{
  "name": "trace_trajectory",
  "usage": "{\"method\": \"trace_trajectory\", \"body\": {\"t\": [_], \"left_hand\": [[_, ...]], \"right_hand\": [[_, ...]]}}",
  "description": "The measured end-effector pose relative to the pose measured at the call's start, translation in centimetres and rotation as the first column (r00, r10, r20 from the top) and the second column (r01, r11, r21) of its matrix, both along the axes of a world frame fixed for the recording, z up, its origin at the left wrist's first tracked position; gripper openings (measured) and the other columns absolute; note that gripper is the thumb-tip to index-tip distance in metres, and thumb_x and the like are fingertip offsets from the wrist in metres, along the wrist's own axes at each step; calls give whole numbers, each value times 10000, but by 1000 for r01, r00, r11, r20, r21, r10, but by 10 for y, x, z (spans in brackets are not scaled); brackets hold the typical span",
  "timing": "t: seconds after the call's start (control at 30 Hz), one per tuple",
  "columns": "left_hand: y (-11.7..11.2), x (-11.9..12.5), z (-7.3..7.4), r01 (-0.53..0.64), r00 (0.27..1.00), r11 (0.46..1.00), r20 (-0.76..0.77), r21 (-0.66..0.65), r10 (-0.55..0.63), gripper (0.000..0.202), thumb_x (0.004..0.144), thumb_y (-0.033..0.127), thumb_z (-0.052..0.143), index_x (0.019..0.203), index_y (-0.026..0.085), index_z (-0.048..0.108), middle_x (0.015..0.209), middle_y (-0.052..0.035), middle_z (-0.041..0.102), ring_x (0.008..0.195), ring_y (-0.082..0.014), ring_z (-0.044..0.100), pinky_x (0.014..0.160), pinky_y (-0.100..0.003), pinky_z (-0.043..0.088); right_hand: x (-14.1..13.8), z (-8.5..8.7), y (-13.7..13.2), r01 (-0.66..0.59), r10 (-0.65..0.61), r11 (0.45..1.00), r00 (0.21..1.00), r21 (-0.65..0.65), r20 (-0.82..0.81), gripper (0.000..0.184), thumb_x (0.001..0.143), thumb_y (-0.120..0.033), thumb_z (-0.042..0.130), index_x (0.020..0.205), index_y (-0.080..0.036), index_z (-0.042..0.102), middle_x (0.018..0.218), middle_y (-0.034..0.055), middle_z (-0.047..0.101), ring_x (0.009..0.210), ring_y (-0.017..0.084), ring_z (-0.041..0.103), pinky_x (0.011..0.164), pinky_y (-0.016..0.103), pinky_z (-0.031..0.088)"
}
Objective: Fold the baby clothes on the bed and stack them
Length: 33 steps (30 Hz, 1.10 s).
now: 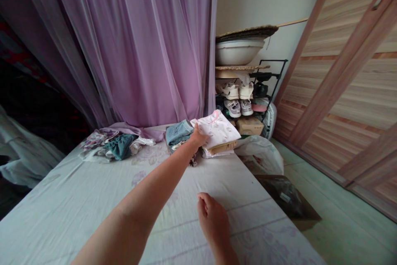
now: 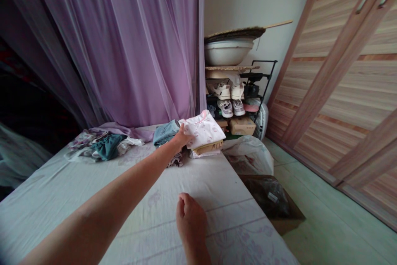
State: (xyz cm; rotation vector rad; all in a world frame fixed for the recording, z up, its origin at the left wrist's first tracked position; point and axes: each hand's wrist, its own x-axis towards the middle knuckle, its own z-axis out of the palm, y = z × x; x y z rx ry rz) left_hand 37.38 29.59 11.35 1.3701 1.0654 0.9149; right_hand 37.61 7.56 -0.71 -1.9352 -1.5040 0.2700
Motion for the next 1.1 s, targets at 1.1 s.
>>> {"method": "trace_trajectory", "body": {"t": [1.1], "left_hand": [[-18, 7, 16, 731, 316, 585, -934, 352, 167, 994, 659, 331, 777, 1515, 253, 277, 1589, -183, 214, 1421, -431, 240, 1134, -609, 103]], "right_hand": [[-2, 6, -1, 22, -21, 1000, 999, 15, -33, 338, 907, -233, 379, 900, -231, 717, 867, 34, 759, 764, 154, 689, 656, 203, 411]]}}
